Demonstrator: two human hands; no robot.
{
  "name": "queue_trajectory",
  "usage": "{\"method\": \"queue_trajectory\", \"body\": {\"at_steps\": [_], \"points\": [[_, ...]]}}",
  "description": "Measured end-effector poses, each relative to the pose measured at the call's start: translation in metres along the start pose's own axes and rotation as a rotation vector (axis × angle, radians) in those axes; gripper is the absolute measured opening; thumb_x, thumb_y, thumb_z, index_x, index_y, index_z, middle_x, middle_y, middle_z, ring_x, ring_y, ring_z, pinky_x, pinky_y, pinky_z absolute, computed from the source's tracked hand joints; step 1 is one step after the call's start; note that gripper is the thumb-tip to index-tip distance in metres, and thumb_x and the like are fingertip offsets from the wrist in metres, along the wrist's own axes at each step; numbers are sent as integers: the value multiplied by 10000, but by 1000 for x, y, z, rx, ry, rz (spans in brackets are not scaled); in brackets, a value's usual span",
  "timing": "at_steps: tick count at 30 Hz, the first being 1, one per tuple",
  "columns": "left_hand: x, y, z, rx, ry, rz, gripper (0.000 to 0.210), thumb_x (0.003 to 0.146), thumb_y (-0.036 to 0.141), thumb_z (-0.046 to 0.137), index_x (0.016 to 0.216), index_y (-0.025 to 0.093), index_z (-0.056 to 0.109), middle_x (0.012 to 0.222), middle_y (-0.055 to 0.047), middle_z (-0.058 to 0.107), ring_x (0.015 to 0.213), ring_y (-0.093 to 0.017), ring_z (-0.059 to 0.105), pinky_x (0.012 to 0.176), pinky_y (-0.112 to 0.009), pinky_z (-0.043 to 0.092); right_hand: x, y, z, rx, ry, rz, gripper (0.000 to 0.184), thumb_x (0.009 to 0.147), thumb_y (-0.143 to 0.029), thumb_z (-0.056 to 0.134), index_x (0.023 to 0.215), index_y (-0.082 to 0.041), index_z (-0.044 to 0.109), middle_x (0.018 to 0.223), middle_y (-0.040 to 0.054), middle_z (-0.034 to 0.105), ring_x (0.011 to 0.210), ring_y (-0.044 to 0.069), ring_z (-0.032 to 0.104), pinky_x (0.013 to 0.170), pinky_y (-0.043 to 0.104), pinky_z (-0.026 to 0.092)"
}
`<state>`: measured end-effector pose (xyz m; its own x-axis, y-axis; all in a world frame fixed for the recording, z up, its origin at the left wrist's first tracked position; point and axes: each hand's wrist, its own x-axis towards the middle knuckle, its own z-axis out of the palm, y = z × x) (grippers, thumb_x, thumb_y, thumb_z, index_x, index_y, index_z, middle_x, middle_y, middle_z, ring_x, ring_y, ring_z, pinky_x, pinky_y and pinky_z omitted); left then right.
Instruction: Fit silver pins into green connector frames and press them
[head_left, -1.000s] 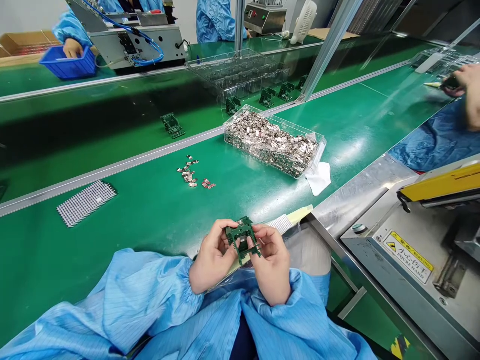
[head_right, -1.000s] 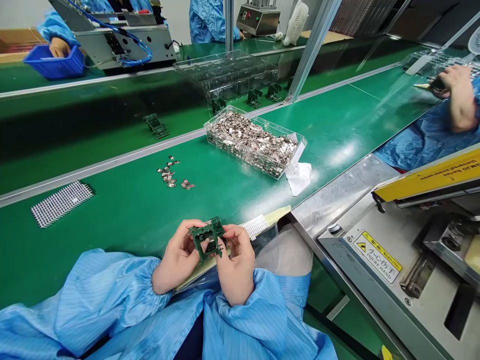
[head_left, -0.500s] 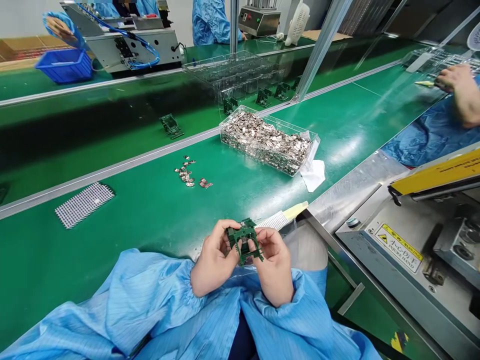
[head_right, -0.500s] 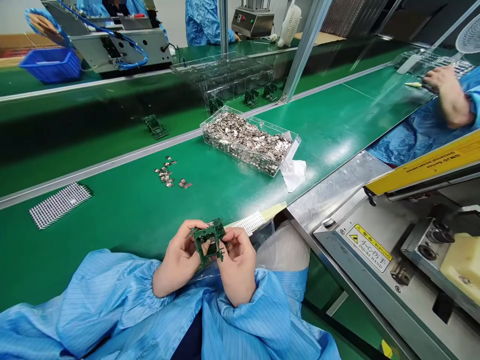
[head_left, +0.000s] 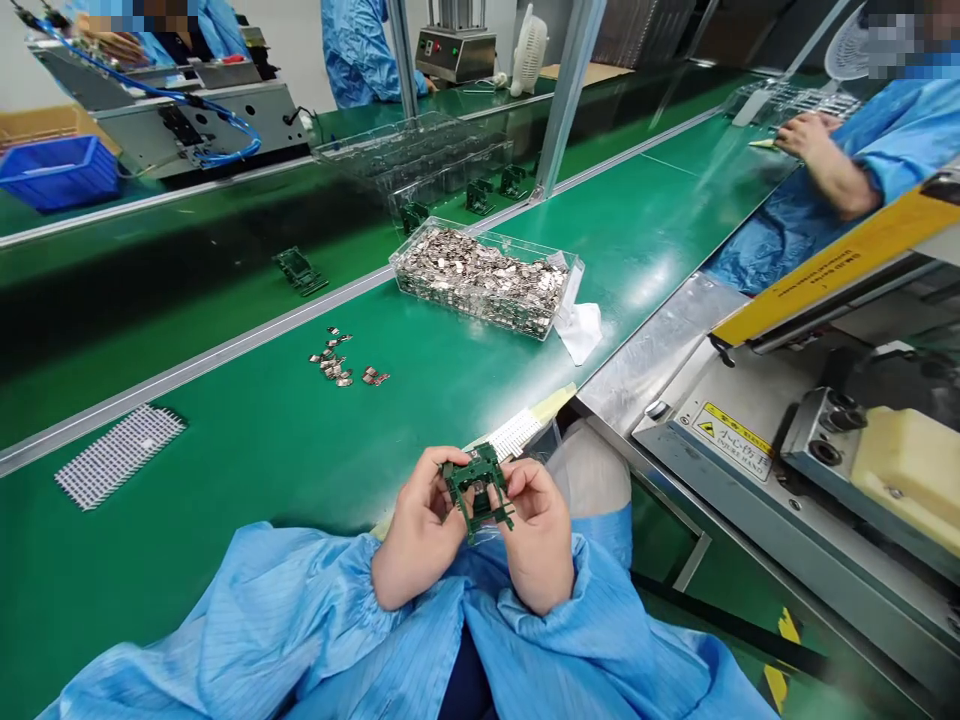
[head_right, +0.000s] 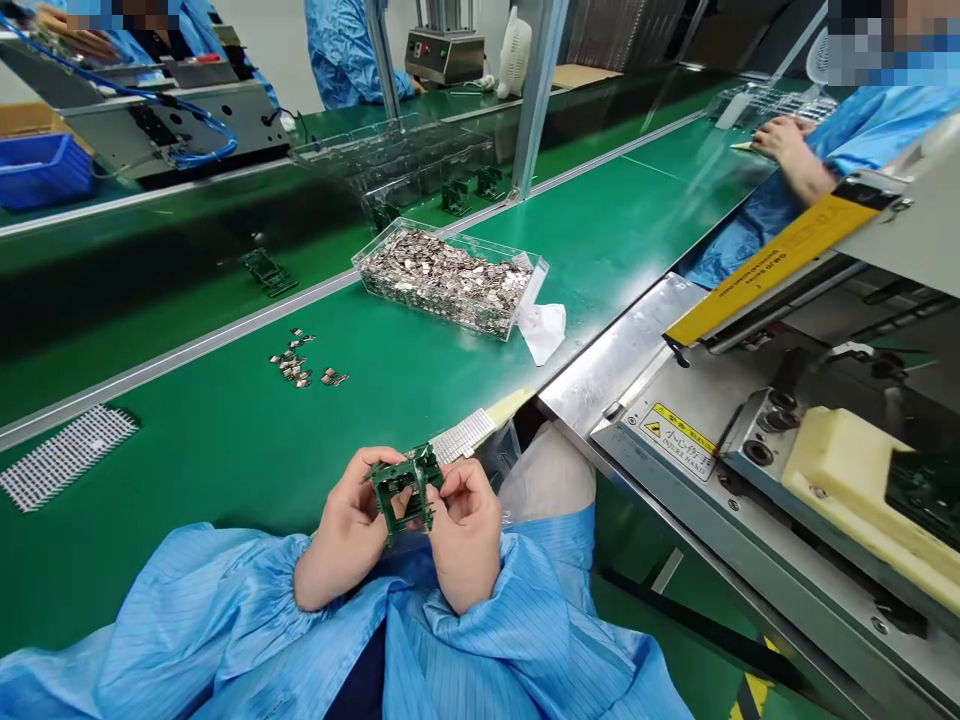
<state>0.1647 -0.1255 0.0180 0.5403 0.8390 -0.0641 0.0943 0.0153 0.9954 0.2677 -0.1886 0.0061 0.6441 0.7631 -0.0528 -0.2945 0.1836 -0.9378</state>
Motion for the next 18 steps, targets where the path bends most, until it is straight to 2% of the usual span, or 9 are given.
{"method": "queue_trajectory", "body": {"at_steps": [4, 6, 9, 11, 13, 18], "points": [[6, 1, 3, -90, -122, -54, 305, 834, 302, 664, 1061, 218, 478, 825, 12, 580, 642, -111, 563, 584, -230, 500, -6, 13, -25, 16, 57, 6, 233, 786, -328, 728, 800, -210, 527, 813, 14, 610, 717, 152, 589, 645, 270, 525], [19, 4, 5, -148, -95, -56, 352, 841, 374, 667, 1083, 221, 464, 883, -5, 587, 685, -124, 596, 588, -240, 520, -4, 22, -41, -41, 116, 22, 251, 832, -421, 683, 849, -198, 570, 829, 42, 646, 725, 168, 616, 677, 305, 537], [51, 6, 14, -179, -7, 60, 401, 796, 413, 718, 1043, 205, 480, 920, -19, 591, 790, -148, 618, 684, -262, 540, 6, 35, -58, -185, 145, 86, 366, 842, -538, 634, 831, -173, 611, 739, 53, 665, 623, 163, 608, 586, 289, 518], [72, 3, 24, -172, 1, 149, 406, 771, 405, 741, 1016, 195, 495, 905, -15, 591, 818, -147, 609, 754, -269, 529, 15, 40, -59, -246, 114, 105, 416, 822, -582, 634, 812, -167, 630, 672, 42, 656, 566, 154, 586, 527, 267, 491], [85, -4, 35, -155, -21, 191, 398, 774, 387, 735, 1027, 193, 498, 894, -9, 591, 812, -140, 600, 771, -258, 510, 22, 43, -55, -268, 89, 84, 420, 817, -591, 636, 819, -171, 638, 659, 28, 647, 570, 151, 581, 532, 261, 488], [83, -21, 49, -51, -123, 173, 315, 867, 306, 625, 1127, 200, 483, 826, 14, 583, 741, -125, 577, 727, -234, 473, 32, 45, -43, -302, 61, 15, 384, 847, -564, 610, 753, -192, 601, 625, -11, 593, 572, 140, 553, 542, 252, 471]]}}
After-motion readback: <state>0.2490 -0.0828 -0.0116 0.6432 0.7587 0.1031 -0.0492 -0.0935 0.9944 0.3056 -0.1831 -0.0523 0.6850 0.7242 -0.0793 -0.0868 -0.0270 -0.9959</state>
